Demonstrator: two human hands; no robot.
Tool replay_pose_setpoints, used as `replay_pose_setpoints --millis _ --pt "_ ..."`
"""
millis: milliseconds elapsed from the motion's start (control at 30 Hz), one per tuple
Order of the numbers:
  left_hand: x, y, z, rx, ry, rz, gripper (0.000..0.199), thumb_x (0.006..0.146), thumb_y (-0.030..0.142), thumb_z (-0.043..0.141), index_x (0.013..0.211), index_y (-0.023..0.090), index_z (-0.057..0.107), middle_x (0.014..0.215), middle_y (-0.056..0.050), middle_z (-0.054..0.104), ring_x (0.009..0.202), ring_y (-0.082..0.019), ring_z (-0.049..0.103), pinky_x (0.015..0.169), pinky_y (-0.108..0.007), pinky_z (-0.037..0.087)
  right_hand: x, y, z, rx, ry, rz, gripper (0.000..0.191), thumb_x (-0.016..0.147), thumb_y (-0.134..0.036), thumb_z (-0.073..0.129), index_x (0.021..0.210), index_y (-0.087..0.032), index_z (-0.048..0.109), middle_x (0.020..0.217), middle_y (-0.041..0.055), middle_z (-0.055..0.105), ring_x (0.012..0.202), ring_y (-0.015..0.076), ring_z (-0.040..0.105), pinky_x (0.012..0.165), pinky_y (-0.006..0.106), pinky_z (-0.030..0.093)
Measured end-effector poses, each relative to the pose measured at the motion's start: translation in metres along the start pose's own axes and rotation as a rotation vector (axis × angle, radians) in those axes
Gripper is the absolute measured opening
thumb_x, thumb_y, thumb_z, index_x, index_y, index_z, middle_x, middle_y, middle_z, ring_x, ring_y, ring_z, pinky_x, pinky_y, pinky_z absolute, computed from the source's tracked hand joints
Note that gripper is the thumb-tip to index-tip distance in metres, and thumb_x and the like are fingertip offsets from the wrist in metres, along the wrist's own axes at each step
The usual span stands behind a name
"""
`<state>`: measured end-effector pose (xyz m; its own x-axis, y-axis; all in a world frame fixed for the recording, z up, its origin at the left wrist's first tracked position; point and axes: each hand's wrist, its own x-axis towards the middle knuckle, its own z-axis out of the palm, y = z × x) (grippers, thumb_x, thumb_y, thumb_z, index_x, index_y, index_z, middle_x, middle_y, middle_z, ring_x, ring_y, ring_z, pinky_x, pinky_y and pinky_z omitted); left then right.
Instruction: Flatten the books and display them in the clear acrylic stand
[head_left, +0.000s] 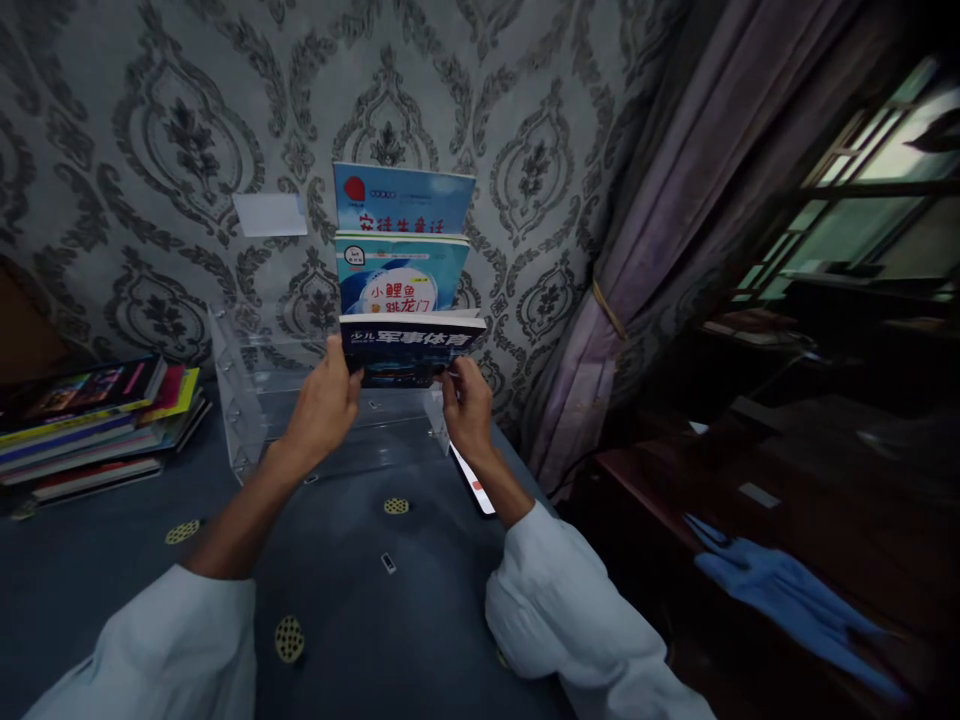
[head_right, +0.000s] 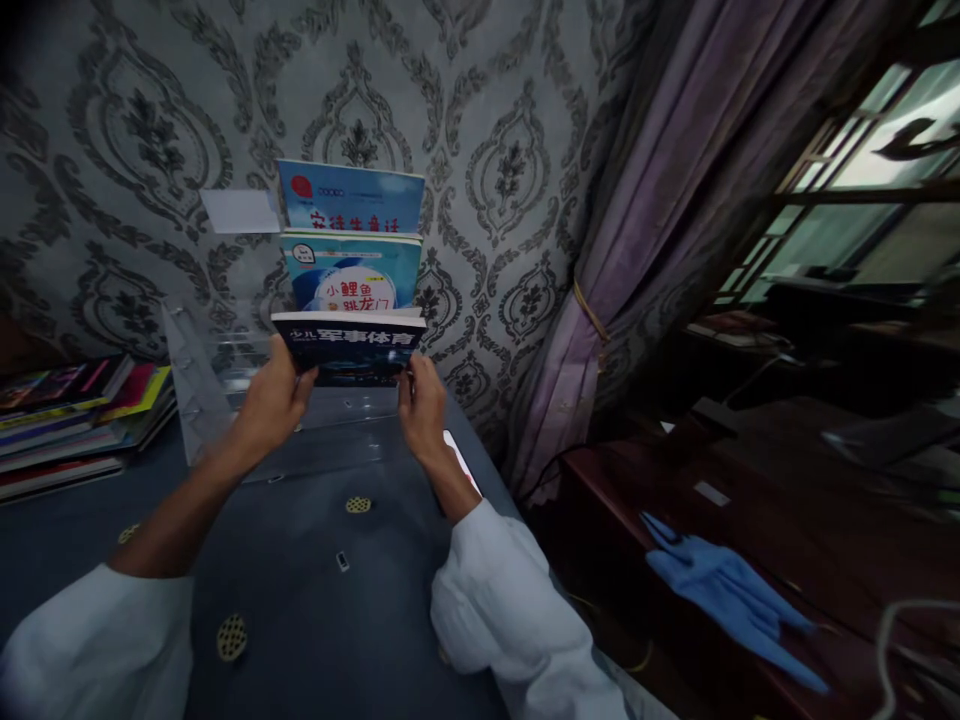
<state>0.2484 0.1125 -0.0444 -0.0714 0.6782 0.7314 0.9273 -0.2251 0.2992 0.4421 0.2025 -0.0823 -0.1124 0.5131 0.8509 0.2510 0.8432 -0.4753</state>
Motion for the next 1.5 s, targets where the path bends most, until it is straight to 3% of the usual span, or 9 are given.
replay_pose_setpoints --millis 233,467,700,900,1167,1367,1500 --pt "0.0 0.009 0.01 -0.025 0.05 0.032 0.037 0.095 0.017 0.043 0.131 0.016 0.034 0.117 -0.015 0.064 0.108 -0.028 0.066 0.086 -0.037 0.054 0.006 0.011 -0.003 -0.022 -0.015 0.01 0.018 0.099 -0.023 0.042 0.081 -0.024 0.047 0.082 0.0015 0.054 0.076 0.0179 0.054 0.07 0.03 0.047" --pt "-0.005 0.008 0.021 -0.007 -0.016 -0.039 0.039 0.096 0.02 0.045 0.133 0.014 0.034 0.102 -0.013 0.068 0.087 -0.028 0.069 0.074 -0.039 0.056 0.008 0.018 -0.01 -0.094 -0.025 0.012 0.018 0.099 -0.024 0.042 0.09 -0.022 0.057 0.08 0.0016 0.057 0.075 0.0189 0.055 0.07 0.031 0.046" --pt "-0.001 0.002 0.029 0.043 -0.061 -0.13 0.035 0.098 0.023 0.046 0.131 0.011 0.038 0.115 -0.02 0.067 0.102 -0.033 0.07 0.083 -0.043 0.056 0.002 0.031 -0.002 -0.132 -0.085 0.019 0.022 0.097 -0.02 0.041 0.105 -0.021 0.062 0.09 0.0061 0.064 0.083 0.022 0.06 0.079 0.036 0.051" --pt "-0.001 0.003 0.031 0.142 -0.103 -0.236 0.026 0.102 0.025 0.043 0.125 0.012 0.043 0.101 -0.016 0.071 0.093 -0.03 0.072 0.081 -0.039 0.054 -0.003 0.034 0.002 -0.16 -0.084 0.078 0.03 0.093 -0.015 0.044 0.115 -0.019 0.063 0.095 0.0091 0.063 0.089 0.0238 0.062 0.081 0.038 0.054" --pt "-0.003 -0.001 0.032 0.237 -0.111 -0.243 0.015 0.104 0.028 0.041 0.109 0.017 0.051 0.101 -0.012 0.072 0.09 -0.027 0.072 0.074 -0.032 0.05 -0.008 0.028 0.008 -0.08 0.009 0.115 0.046 0.092 -0.014 0.044 0.137 -0.017 0.052 0.116 0.0133 0.068 0.101 0.0244 0.066 0.089 0.043 0.056" --pt "0.004 -0.001 0.032 0.242 -0.08 -0.285 0.015 0.104 0.029 0.041 0.109 0.019 0.051 0.09 -0.008 0.072 0.082 -0.025 0.072 0.069 -0.03 0.046 -0.009 0.025 0.007 -0.045 -0.015 0.122 0.038 0.094 -0.015 0.043 0.127 -0.017 0.059 0.117 0.013 0.071 0.107 0.0246 0.067 0.095 0.044 0.054" --pt "0.007 0.002 0.03 0.282 -0.115 -0.306 0.018 0.105 0.029 0.038 0.109 0.018 0.052 0.091 -0.011 0.073 0.082 -0.027 0.072 0.066 -0.03 0.043 -0.009 0.027 0.008 -0.121 -0.042 0.111 0.04 0.093 -0.015 0.043 0.129 -0.016 0.061 0.109 0.0138 0.069 0.101 0.0255 0.066 0.088 0.043 0.056"
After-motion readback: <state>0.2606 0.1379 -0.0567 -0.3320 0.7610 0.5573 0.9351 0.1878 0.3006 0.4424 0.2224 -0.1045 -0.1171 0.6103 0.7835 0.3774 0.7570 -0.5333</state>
